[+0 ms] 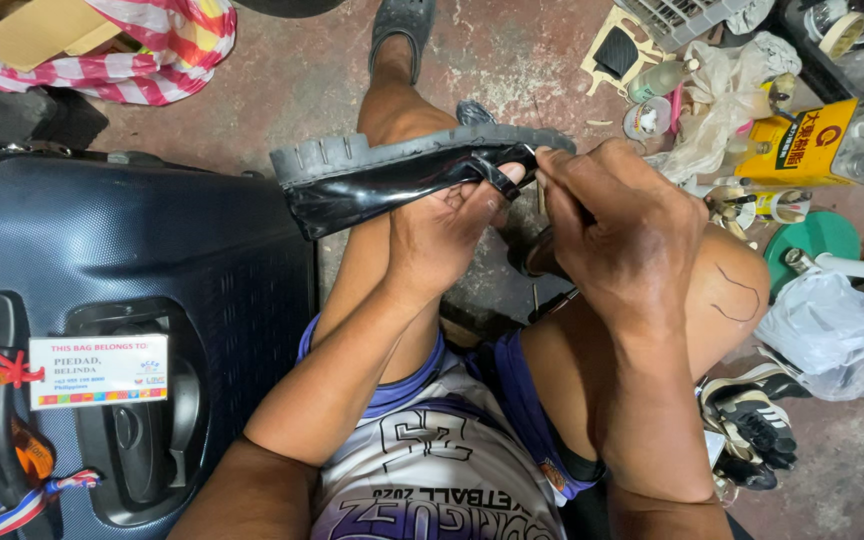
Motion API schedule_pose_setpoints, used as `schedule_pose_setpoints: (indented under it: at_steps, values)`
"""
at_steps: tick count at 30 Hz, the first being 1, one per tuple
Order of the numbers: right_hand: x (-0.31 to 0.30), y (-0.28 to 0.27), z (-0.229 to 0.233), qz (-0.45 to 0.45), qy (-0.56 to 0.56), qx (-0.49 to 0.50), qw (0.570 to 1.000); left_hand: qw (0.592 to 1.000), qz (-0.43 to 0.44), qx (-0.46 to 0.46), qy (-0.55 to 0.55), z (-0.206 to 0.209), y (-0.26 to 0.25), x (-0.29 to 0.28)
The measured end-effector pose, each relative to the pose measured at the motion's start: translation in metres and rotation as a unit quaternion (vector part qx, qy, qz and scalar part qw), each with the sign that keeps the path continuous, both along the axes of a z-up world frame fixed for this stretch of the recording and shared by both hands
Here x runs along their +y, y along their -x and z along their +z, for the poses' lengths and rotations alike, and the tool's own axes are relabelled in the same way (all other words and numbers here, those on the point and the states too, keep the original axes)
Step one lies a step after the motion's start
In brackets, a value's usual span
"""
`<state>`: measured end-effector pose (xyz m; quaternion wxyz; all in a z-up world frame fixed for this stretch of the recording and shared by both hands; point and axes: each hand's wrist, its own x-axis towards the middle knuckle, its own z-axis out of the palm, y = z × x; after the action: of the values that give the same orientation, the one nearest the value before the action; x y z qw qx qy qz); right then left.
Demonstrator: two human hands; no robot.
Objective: The person is repairing a black shoe by hand. They use a needle and thread to stitch the sole to the upper, then use a screwdriver to pry and adjust the sole edge. The shoe is held on the lap throughout the process.
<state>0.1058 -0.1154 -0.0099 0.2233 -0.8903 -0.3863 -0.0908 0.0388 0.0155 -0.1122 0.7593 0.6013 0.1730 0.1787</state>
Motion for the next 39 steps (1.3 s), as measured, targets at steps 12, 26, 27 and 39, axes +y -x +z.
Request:
schedule_pose_setpoints:
  at_steps: [12, 26, 27, 39]
  values:
    - [0.015, 0.022, -0.046, -0.054, -0.157, 0.038, 0.985, 0.988, -0.008, -0.050, 0.145, -0.004, -0.004, -0.001]
    - [0.015, 0.016, -0.056, -0.078, -0.223, 0.087, 0.968, 0.989, -0.015, -0.028, 0.142, -0.008, -0.008, -0.002]
    - [0.014, 0.017, -0.059, -0.083, -0.234, 0.098, 0.964, 0.988, -0.002, 0.000, 0.155, -0.006, -0.004, -0.007]
    - [0.000, 0.008, -0.051, -0.085, -0.398, 0.418, 0.812, 0.983, -0.007, -0.009, 0.181, -0.014, -0.004, -0.012]
